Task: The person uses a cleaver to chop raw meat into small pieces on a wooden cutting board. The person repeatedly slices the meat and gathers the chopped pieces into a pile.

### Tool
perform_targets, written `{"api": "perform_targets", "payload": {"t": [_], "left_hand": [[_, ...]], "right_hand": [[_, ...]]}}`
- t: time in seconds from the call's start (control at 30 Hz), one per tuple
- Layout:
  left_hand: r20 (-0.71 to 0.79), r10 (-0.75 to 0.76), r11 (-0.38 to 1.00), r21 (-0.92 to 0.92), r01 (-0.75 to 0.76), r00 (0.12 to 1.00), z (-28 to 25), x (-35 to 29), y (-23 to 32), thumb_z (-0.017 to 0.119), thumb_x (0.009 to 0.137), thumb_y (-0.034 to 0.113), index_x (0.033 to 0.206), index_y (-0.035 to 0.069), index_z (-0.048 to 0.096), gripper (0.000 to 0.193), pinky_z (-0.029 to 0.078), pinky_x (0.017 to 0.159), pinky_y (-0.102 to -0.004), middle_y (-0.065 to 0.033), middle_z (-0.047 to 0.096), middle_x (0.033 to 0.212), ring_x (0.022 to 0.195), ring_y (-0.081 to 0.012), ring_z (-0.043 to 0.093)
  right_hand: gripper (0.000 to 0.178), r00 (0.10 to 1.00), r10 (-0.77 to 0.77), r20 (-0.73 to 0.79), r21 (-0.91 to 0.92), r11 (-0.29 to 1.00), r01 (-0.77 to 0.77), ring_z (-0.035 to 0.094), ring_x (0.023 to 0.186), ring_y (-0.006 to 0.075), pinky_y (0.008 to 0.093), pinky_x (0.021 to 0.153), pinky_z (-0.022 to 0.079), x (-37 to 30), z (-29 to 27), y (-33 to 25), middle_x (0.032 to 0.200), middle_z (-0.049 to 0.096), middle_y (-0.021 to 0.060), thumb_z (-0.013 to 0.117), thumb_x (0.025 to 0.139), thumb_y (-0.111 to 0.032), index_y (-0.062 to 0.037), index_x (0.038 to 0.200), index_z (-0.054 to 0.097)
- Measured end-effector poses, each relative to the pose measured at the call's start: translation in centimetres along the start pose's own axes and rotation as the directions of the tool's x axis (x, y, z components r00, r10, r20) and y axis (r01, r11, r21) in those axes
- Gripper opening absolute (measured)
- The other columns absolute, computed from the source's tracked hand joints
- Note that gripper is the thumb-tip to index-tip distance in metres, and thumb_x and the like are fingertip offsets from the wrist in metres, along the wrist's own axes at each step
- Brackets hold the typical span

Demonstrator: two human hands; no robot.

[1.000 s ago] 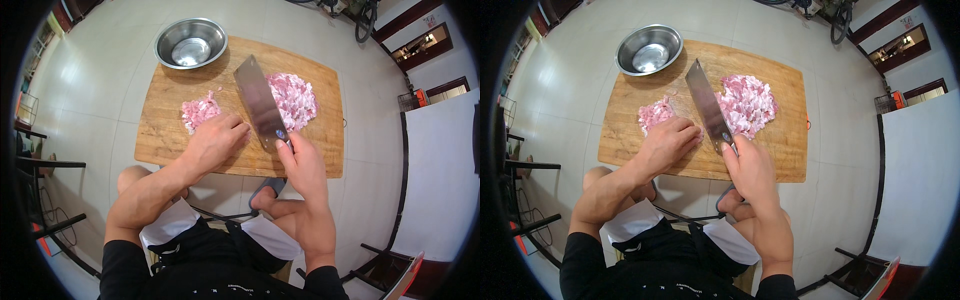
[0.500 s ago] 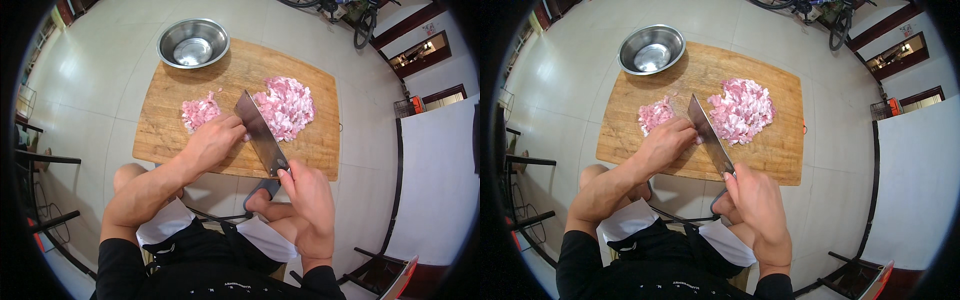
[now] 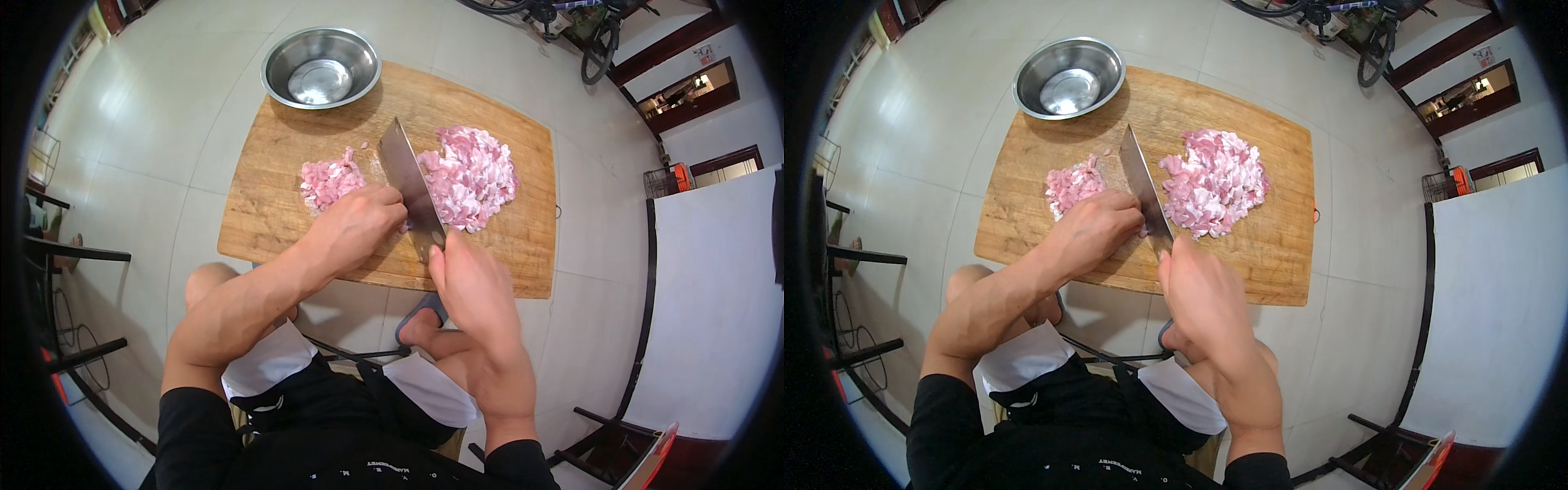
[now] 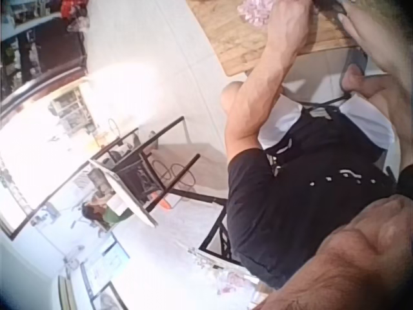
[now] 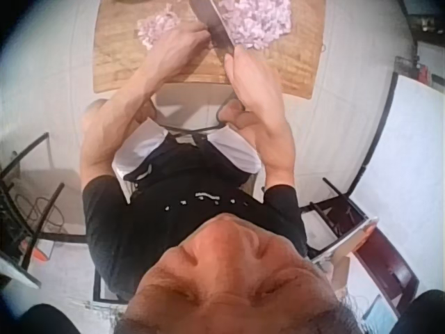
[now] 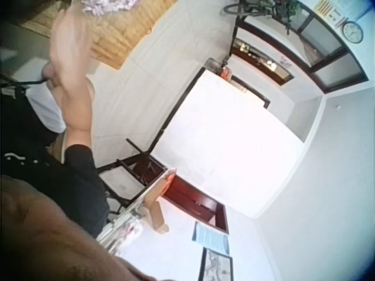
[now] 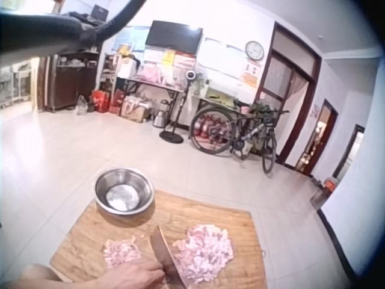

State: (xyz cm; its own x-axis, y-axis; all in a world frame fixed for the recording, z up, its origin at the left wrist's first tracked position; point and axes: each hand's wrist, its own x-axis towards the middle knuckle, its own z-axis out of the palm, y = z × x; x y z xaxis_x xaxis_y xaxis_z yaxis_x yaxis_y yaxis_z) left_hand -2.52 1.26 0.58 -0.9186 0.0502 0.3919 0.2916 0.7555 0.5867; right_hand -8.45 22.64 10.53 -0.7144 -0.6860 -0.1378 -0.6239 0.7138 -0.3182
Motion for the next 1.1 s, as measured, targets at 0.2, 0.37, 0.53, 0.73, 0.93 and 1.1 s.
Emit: {"api": "perform_targets", "payload": {"t": [0.2,0.37,0.53,0.73,0.93,1.1], "left_hand": [[-0.034,0.006,0.999,0.034,-0.005,0.999,0.1,-0.5,0.4,0.079,0.096,0.010,0.105,0.002,0.074,0.013,0.059,0.090,-0.0474,-0.0137,0.069,0.109,0.104,-0.0372,0.069],[-0.133,0.001,1.000,0.019,0.002,0.991,0.7,-0.9,1.2,0.083,0.096,0.015,0.112,0.003,0.075,0.021,0.060,0.091,-0.0455,-0.0123,0.070,0.113,0.106,-0.0353,0.070],[-0.157,-0.009,0.995,0.093,0.024,0.988,1.5,-0.8,1.6,0.077,0.100,0.016,0.108,0.004,0.070,0.016,0.059,0.091,-0.0457,-0.0139,0.066,0.109,0.103,-0.0346,0.067],[-0.124,-0.004,0.994,0.111,0.018,0.992,1.3,-1.3,1.5,0.073,0.098,0.012,0.104,0.004,0.068,0.011,0.059,0.089,-0.0448,-0.0128,0.065,0.107,0.103,-0.0328,0.067],[-0.106,0.003,0.993,0.120,0.009,0.994,1.2,-1.4,1.5,0.069,0.094,0.010,0.104,0.004,0.069,0.011,0.060,0.089,-0.0431,-0.0117,0.065,0.109,0.105,-0.0325,0.067],[-0.106,-0.004,0.996,0.091,0.013,0.994,1.5,-1.4,1.2,0.069,0.092,0.008,0.102,0.003,0.068,0.011,0.060,0.090,-0.0443,-0.0126,0.065,0.108,0.104,-0.0340,0.068]], "right_hand": [[0.031,0.987,0.024,-0.158,0.222,0.975,0.012,0.072,0.080,0.0529,0.0628,0.072,0.053,2.8,2.4,2.2,0.081,0.072,0.0285,0.067,0.111,-0.028,0.0003,0.099,0.064],[0.034,0.981,0.127,-0.146,0.507,0.861,-0.036,0.066,0.072,0.0525,0.0597,0.066,0.048,3.1,3.6,3.8,0.078,0.068,0.0268,0.070,0.110,-0.029,0.0002,0.092,0.063],[0.032,0.989,0.098,-0.108,0.428,0.903,-0.043,0.064,0.071,0.0522,0.0591,0.064,0.047,1.0,1.3,3.0,0.078,0.068,0.0264,0.071,0.109,-0.027,-0.0008,0.092,0.063],[0.031,0.994,0.019,-0.110,0.181,0.983,0.001,0.070,0.076,0.0516,0.0603,0.067,0.053,-1.7,-0.7,1.5,0.084,0.073,0.0254,0.071,0.108,-0.029,-0.0025,0.092,0.065],[0.031,0.998,-0.002,-0.057,0.090,0.996,0.008,0.073,0.077,0.0505,0.0604,0.069,0.056,-2.8,-1.4,1.2,0.083,0.075,0.0246,0.069,0.109,-0.029,-0.0027,0.094,0.066],[0.030,0.999,0.007,0.037,0.030,1.000,-0.008,0.073,0.078,0.0505,0.0614,0.070,0.056,-2.9,-1.8,0.9,0.081,0.074,0.0259,0.066,0.110,-0.028,-0.0014,0.097,0.065]]}}
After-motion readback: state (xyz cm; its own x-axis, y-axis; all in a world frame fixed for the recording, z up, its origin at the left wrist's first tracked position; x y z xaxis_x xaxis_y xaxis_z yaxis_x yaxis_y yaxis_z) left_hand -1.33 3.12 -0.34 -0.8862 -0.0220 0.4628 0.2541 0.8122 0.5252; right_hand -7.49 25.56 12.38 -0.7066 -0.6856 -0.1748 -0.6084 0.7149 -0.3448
